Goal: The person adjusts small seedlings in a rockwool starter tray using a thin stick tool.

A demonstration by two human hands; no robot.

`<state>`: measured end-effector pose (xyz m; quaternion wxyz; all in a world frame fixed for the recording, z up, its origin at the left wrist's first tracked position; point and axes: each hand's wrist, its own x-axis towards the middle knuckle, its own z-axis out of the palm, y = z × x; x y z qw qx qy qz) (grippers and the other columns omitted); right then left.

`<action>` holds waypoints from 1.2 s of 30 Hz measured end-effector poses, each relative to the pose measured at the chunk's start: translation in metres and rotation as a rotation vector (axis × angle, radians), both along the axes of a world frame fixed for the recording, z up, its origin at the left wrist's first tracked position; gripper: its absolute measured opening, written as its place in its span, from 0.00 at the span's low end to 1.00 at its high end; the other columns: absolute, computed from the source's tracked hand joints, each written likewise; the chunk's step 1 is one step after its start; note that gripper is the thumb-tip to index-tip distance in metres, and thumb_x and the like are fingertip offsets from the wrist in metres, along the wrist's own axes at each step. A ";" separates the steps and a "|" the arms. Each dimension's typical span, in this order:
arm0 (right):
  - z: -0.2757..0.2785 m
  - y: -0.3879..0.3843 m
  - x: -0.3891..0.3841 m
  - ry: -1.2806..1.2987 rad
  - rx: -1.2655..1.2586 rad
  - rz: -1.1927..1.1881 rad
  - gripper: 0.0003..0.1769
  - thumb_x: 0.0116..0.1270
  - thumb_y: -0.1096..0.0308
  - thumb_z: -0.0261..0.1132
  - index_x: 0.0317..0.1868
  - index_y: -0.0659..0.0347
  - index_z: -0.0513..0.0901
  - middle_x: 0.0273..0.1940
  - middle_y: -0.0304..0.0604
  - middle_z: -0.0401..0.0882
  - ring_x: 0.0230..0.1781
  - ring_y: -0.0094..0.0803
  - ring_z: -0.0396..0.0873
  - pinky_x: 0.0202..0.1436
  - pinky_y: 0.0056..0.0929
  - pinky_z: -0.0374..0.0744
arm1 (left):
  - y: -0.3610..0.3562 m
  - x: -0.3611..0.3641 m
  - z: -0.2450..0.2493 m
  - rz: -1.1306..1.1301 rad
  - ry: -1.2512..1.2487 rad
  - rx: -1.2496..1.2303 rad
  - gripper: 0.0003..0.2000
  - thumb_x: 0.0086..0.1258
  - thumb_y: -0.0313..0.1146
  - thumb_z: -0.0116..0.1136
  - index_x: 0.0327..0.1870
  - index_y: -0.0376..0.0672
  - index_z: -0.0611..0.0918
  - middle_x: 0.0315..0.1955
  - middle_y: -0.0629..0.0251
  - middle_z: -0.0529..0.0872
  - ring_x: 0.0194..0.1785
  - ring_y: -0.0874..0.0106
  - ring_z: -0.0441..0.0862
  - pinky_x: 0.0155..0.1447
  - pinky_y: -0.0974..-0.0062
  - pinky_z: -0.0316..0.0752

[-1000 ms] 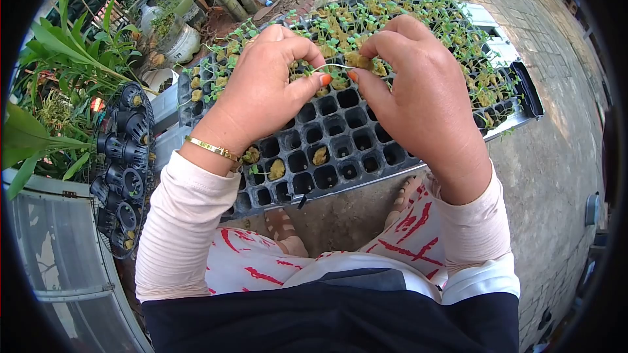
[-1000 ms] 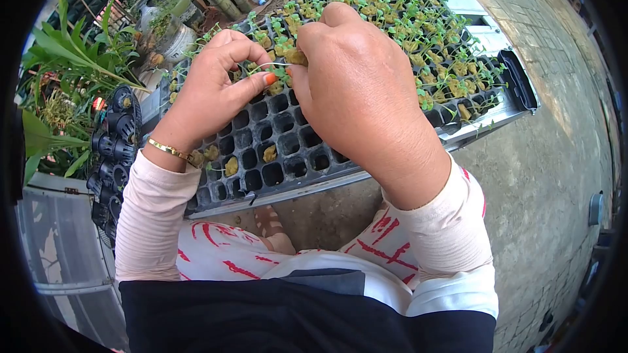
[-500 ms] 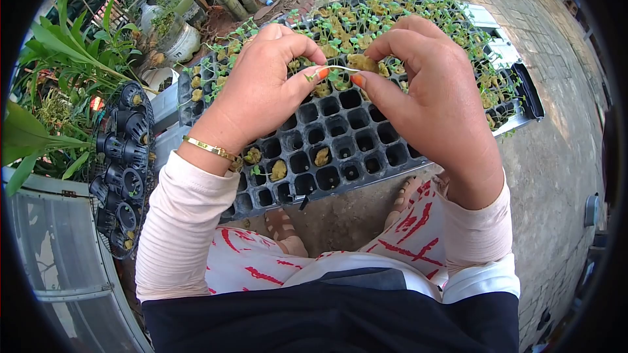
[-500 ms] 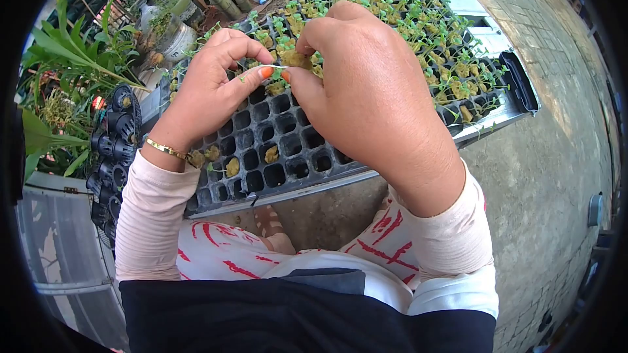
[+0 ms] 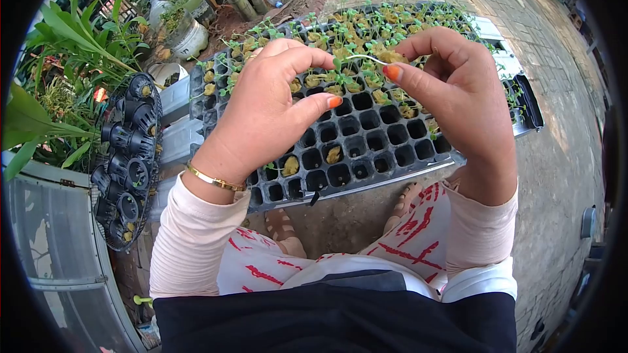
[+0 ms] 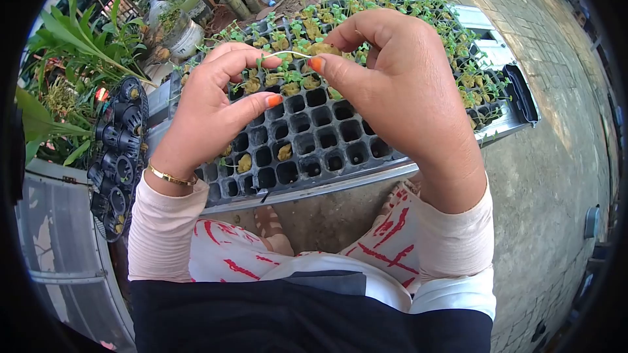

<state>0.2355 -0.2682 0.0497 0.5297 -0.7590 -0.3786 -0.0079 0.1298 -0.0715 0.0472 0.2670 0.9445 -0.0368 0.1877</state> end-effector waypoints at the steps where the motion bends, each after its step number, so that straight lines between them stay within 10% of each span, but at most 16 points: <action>1: 0.005 -0.003 -0.001 0.057 -0.046 0.008 0.11 0.58 0.66 0.72 0.36 0.64 0.82 0.21 0.26 0.72 0.21 0.11 0.64 0.23 0.13 0.59 | -0.002 0.000 -0.001 -0.002 -0.032 -0.006 0.17 0.53 0.31 0.68 0.45 0.41 0.83 0.40 0.68 0.79 0.42 0.74 0.73 0.45 0.79 0.67; 8: 0.007 -0.006 0.000 0.314 0.161 0.152 0.12 0.60 0.67 0.70 0.39 0.65 0.82 0.31 0.31 0.79 0.28 0.12 0.70 0.31 0.11 0.67 | -0.023 -0.012 0.018 0.069 0.002 -0.101 0.15 0.54 0.30 0.69 0.43 0.39 0.83 0.33 0.71 0.80 0.33 0.80 0.69 0.39 0.82 0.67; 11: 0.011 -0.002 -0.004 0.449 0.262 0.247 0.11 0.60 0.68 0.70 0.40 0.64 0.81 0.32 0.31 0.79 0.28 0.13 0.70 0.31 0.12 0.67 | -0.043 -0.029 0.022 0.055 0.335 -0.620 0.09 0.63 0.27 0.65 0.42 0.33 0.83 0.28 0.74 0.81 0.29 0.88 0.70 0.33 0.90 0.66; 16: 0.007 0.009 -0.017 0.480 0.274 0.288 0.11 0.61 0.69 0.70 0.41 0.65 0.81 0.32 0.32 0.79 0.29 0.14 0.70 0.33 0.13 0.68 | -0.065 -0.051 0.012 -0.079 0.482 -0.879 0.19 0.67 0.26 0.60 0.58 0.33 0.76 0.43 0.63 0.82 0.40 0.83 0.76 0.45 0.86 0.72; 24: 0.006 0.020 -0.040 0.552 0.214 0.337 0.11 0.61 0.71 0.69 0.41 0.66 0.81 0.34 0.36 0.81 0.33 0.17 0.76 0.38 0.15 0.72 | -0.068 -0.061 -0.020 -0.008 -0.007 -1.066 0.27 0.71 0.28 0.54 0.70 0.36 0.62 0.54 0.59 0.76 0.47 0.77 0.77 0.49 0.79 0.75; 36: -0.008 0.037 -0.066 0.456 0.175 0.261 0.11 0.57 0.67 0.72 0.32 0.68 0.84 0.24 0.37 0.80 0.19 0.14 0.69 0.21 0.18 0.67 | -0.040 -0.069 -0.027 -0.019 -0.214 -1.257 0.16 0.69 0.25 0.57 0.56 0.33 0.76 0.44 0.61 0.83 0.43 0.78 0.79 0.42 0.81 0.77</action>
